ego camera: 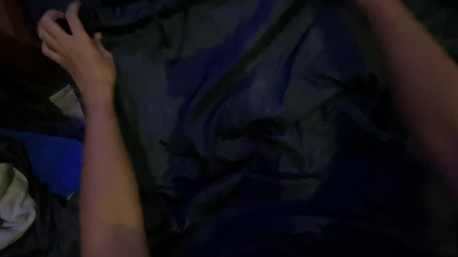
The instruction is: The person sits cross-legged on the floor and folds a dark-colored piece of clothing. They smooth out the fabric, fold it in half, and then fold it again into a smaller rectangle.
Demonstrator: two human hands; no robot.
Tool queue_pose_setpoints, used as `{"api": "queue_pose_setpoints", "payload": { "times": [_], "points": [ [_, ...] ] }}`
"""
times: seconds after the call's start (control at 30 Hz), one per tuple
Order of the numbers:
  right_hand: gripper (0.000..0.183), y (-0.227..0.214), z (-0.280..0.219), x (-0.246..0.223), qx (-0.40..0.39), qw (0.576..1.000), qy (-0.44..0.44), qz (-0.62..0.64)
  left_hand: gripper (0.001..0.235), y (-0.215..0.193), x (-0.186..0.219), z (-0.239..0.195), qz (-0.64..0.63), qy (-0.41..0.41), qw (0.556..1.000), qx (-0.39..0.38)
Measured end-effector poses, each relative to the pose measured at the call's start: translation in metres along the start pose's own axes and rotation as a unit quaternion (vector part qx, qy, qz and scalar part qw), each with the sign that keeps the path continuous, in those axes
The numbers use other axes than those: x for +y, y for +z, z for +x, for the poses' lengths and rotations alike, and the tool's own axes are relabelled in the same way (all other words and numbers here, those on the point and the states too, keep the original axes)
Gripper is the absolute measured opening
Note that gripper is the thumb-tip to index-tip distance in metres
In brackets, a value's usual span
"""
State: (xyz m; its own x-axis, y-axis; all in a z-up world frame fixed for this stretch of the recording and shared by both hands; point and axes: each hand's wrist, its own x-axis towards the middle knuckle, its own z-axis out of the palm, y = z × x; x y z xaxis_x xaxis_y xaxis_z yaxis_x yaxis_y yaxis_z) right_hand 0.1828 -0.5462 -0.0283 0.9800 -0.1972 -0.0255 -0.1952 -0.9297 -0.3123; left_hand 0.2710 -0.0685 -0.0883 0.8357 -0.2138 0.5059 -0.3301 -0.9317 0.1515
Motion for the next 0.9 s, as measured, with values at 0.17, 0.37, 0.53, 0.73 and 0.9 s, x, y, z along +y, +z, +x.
{"api": "queue_pose_setpoints", "payload": {
  "times": [0.17,0.37,0.53,0.73,0.9],
  "points": [
    [0.067,0.069,-0.054,-0.032,0.141,0.988,-0.06,-0.003,0.05,-0.005,0.055,-0.074,-0.042,0.013,0.999,0.032],
    [0.091,0.121,-0.117,0.038,-0.021,0.991,-0.132,-0.007,0.084,0.014,0.043,-0.145,-0.044,-0.077,0.974,-0.208],
    [0.092,0.085,-0.111,0.088,-0.003,0.998,-0.06,0.015,0.094,0.014,0.053,-0.129,-0.007,-0.123,0.967,-0.223],
    [0.079,0.123,-0.148,0.022,0.033,0.969,-0.233,0.073,0.095,0.007,0.059,-0.119,-0.01,-0.164,0.945,-0.282],
    [0.08,0.118,-0.128,0.026,0.034,0.96,-0.273,-0.054,0.092,0.003,0.063,-0.116,-0.048,-0.154,0.951,-0.265]
  ]
}}
